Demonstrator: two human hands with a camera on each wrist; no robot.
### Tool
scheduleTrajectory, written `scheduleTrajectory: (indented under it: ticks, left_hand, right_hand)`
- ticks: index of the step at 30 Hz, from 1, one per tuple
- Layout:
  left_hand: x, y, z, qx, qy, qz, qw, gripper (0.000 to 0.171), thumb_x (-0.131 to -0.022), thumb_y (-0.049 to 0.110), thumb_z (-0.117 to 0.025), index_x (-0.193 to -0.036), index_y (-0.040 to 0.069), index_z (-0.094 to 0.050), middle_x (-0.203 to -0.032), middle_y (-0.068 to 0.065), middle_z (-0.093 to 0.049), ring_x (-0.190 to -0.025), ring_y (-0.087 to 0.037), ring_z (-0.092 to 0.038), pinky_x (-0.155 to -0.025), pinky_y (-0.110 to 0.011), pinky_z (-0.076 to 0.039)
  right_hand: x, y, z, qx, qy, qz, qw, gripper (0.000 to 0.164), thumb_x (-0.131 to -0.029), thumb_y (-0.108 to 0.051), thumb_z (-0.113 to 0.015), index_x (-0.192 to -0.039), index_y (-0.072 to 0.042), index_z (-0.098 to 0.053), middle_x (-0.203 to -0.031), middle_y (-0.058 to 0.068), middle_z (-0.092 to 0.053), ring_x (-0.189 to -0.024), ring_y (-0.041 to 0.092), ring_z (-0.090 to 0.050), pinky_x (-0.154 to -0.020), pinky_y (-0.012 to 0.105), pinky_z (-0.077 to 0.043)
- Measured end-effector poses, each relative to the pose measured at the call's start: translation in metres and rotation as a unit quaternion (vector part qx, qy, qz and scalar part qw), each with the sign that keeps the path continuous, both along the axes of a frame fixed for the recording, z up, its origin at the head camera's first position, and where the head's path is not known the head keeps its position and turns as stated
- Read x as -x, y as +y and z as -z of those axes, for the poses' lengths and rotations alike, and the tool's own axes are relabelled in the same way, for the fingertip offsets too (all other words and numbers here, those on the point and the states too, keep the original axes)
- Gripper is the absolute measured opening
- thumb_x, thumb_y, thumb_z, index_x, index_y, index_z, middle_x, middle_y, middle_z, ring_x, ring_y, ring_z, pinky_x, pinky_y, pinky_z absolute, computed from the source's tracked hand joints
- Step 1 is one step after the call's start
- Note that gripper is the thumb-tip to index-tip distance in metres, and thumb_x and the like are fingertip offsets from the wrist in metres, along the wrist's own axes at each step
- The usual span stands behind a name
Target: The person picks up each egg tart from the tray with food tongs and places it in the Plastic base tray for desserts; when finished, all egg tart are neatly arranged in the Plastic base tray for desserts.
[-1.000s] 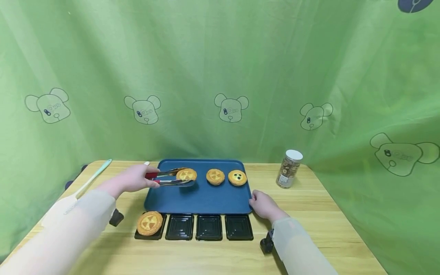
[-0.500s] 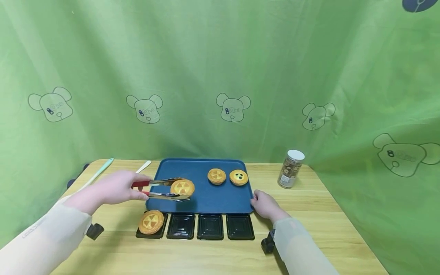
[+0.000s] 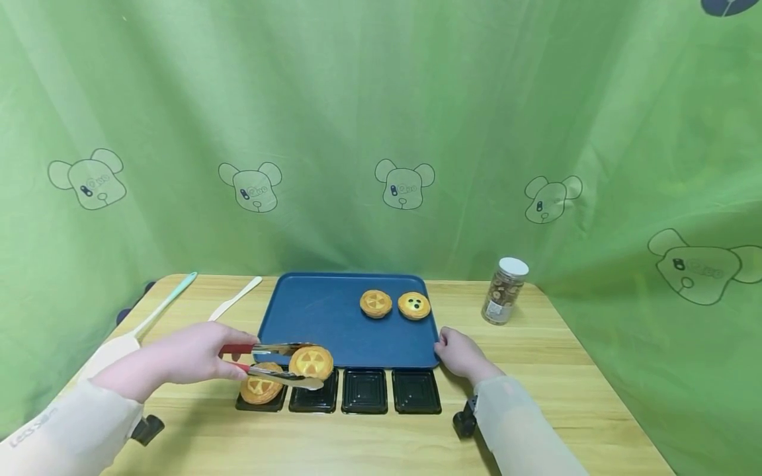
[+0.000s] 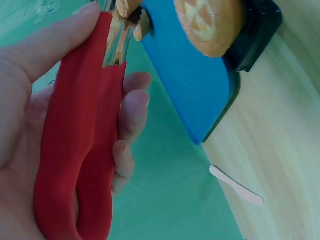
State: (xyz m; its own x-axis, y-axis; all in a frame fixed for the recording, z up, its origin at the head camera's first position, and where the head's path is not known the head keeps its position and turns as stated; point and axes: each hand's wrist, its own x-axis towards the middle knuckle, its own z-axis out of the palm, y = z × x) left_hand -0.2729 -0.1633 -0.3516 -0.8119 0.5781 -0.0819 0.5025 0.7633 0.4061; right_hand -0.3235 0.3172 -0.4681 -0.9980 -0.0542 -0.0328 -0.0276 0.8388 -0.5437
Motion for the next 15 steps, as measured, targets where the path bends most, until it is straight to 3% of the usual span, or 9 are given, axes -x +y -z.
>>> scheduleTrajectory:
  ticks: [9, 15]
  left_hand:
    - [-0.002, 0.006, 0.007, 0.002, 0.010, 0.039, 0.9992, 0.060, -0.081, 0.037, -0.081, -0.130, 0.005, -0.065, -0.114, -0.003, -0.070, -0.102, -0.020, -0.065, -0.091, -0.044, -0.049]
    - [-0.005, 0.011, 0.006, 0.016, 0.014, 0.039, 0.9990, 0.060, -0.079, 0.034, -0.083, -0.128, 0.004, -0.066, -0.112, -0.005, -0.070, -0.101, -0.023, -0.064, -0.092, -0.046, -0.048]
  right_hand:
    - [-0.001, 0.001, 0.000, 0.005, 0.005, -0.002, 1.000, 0.023, -0.099, -0.010, -0.054, -0.078, -0.007, -0.045, -0.069, 0.005, -0.042, -0.065, 0.022, -0.045, -0.062, 0.034, -0.034]
    - [-0.001, 0.000, -0.001, 0.005, 0.005, -0.003, 1.000, 0.022, -0.099, -0.010, -0.054, -0.078, -0.007, -0.045, -0.069, 0.005, -0.042, -0.064, 0.022, -0.045, -0.062, 0.034, -0.034]
